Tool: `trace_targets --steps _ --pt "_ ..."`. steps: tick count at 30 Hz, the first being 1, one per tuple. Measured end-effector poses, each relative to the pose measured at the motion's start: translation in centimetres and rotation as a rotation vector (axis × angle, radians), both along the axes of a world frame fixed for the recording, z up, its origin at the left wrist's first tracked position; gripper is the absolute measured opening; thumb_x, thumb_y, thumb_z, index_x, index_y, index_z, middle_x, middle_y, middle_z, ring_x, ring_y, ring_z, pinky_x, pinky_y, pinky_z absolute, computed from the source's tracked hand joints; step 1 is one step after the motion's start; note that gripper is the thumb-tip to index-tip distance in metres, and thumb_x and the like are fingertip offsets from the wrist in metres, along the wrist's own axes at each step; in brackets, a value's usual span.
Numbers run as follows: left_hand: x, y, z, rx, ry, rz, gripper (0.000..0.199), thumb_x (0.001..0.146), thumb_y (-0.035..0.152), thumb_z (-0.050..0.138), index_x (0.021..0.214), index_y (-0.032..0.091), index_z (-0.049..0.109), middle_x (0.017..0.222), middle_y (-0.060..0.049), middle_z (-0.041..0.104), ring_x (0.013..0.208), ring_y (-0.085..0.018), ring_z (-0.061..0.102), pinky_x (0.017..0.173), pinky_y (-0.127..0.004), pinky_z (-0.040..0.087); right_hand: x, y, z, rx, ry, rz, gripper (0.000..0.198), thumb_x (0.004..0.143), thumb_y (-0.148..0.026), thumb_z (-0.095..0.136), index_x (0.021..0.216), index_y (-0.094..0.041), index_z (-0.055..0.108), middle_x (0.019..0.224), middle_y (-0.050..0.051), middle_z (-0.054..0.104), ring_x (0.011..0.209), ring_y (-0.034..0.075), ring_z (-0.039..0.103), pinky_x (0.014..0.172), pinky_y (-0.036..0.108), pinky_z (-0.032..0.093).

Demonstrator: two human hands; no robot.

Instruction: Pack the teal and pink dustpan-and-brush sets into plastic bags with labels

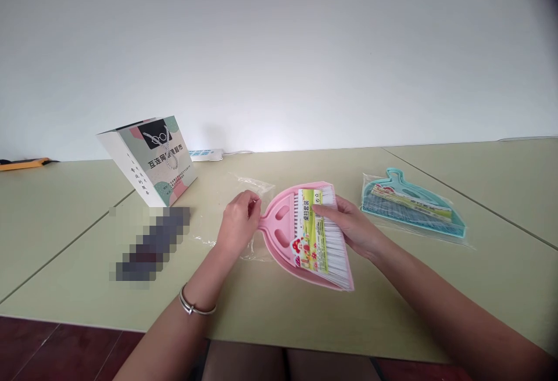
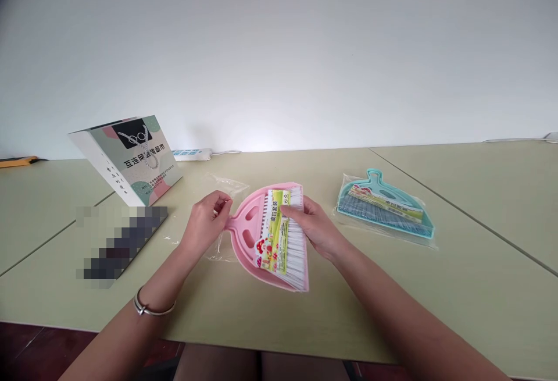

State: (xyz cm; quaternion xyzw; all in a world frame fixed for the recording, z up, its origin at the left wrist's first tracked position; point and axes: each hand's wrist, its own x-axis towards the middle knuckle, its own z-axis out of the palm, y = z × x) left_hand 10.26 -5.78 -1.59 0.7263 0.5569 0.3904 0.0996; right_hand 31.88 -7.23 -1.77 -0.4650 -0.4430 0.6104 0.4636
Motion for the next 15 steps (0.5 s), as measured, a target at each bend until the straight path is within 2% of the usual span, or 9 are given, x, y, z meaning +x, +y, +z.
trace_targets --steps 3,6,10,15 --pt "-0.1 0.0 0.2 -0.021 0.033 0.002 0.014 0.084 0.02 0.043 0.074 0.019 0.054 0.071 0.0 0.059 0.061 -0.013 0.052 0.058 -0.025 0.041 0.1 -0.3 0.3 0.005 -0.072 0.178 0.025 0.067 -0.031 0.073 0.087 -0.019 0.067 0.083 0.004 0.073 0.07 0.02 0.068 0.062 0.031 0.052" --pt "0.2 -0.2 0.2 -0.02 0.086 -0.069 0.017 0.084 0.019 0.042 0.073 0.019 0.055 0.074 -0.001 0.061 0.066 -0.013 0.054 0.062 -0.026 0.042 -0.4 -0.6 0.2 0.023 -0.081 0.207 0.023 0.067 -0.031 0.073 0.086 -0.019 0.068 0.085 0.004 0.073 0.072 0.019 0.068 0.063 0.03 0.051" --pt "0.4 -0.4 0.3 -0.014 0.09 -0.104 0.017 0.084 0.019 0.043 0.075 0.019 0.057 0.077 -0.002 0.062 0.068 -0.014 0.055 0.062 -0.026 0.042 -1.0 -0.5 -0.1 -0.017 -0.043 0.133 0.02 0.067 -0.028 0.073 0.083 -0.018 0.068 0.08 0.004 0.074 0.067 0.019 0.068 0.061 0.029 0.051" --pt "0.4 -0.4 0.0 0.0 0.069 -0.157 0.016 0.086 0.019 0.043 0.08 0.018 0.059 0.08 -0.002 0.062 0.067 -0.013 0.056 0.059 -0.025 0.044 -1.2 0.1 -0.8 -0.052 0.094 -0.133 0.018 0.065 -0.024 0.075 0.081 -0.02 0.068 0.082 0.003 0.074 0.074 0.021 0.069 0.062 0.029 0.053"
